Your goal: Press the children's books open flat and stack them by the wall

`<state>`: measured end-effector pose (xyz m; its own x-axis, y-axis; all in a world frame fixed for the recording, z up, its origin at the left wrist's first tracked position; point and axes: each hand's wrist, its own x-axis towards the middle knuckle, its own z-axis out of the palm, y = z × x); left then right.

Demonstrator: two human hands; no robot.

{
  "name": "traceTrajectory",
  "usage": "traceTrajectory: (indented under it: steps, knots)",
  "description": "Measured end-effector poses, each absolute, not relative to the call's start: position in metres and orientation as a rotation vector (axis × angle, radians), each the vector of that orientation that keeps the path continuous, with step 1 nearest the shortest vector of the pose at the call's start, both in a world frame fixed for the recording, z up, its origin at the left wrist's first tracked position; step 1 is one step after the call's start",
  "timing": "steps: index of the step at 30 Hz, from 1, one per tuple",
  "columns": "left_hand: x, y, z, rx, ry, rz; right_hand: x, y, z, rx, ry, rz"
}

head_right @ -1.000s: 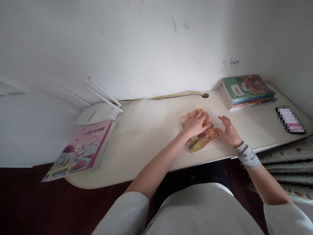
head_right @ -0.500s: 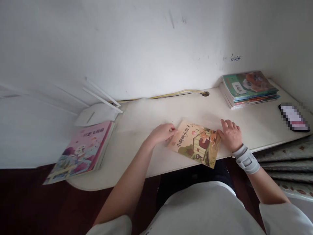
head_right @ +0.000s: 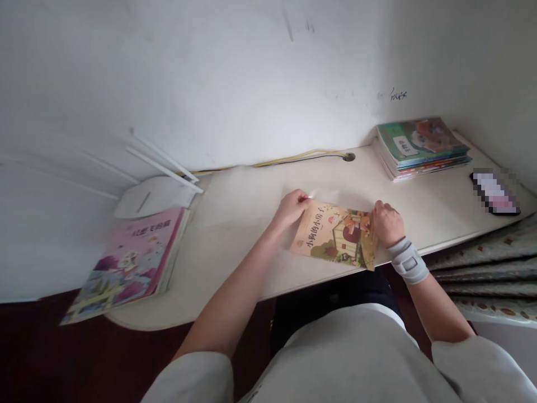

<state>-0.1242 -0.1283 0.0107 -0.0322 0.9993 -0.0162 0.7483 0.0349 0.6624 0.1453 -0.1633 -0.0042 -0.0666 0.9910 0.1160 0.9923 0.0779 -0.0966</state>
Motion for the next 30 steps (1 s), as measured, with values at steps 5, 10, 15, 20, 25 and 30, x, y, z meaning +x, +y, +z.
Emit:
traceTrajectory:
  steps: [5,10,15,20,25,30]
  knots:
    - [-0.148,-0.135,0.009,1.644,1.975,0.756,0.113,-0.122,-0.002,-1.968,-2.242,-0.018]
    - [-0.157,-0.145,0.007,1.651,2.188,0.604,0.09,-0.095,-0.008,-1.938,-2.245,0.063]
    - [-0.126,-0.165,0.011,2.11,2.19,0.584,0.1,-0.083,-0.019,-1.828,-2.206,0.125]
    - [-0.084,-0.184,0.002,2.327,1.793,0.206,0.108,-0.087,-0.007,-1.753,-2.22,0.14]
    - [-0.072,-0.187,-0.012,2.281,1.825,0.093,0.076,-0.133,0.002,-1.332,-2.464,-0.097]
    - [-0.099,-0.191,-0.011,2.326,1.814,0.119,0.086,-0.148,-0.018,-1.223,-2.68,0.099]
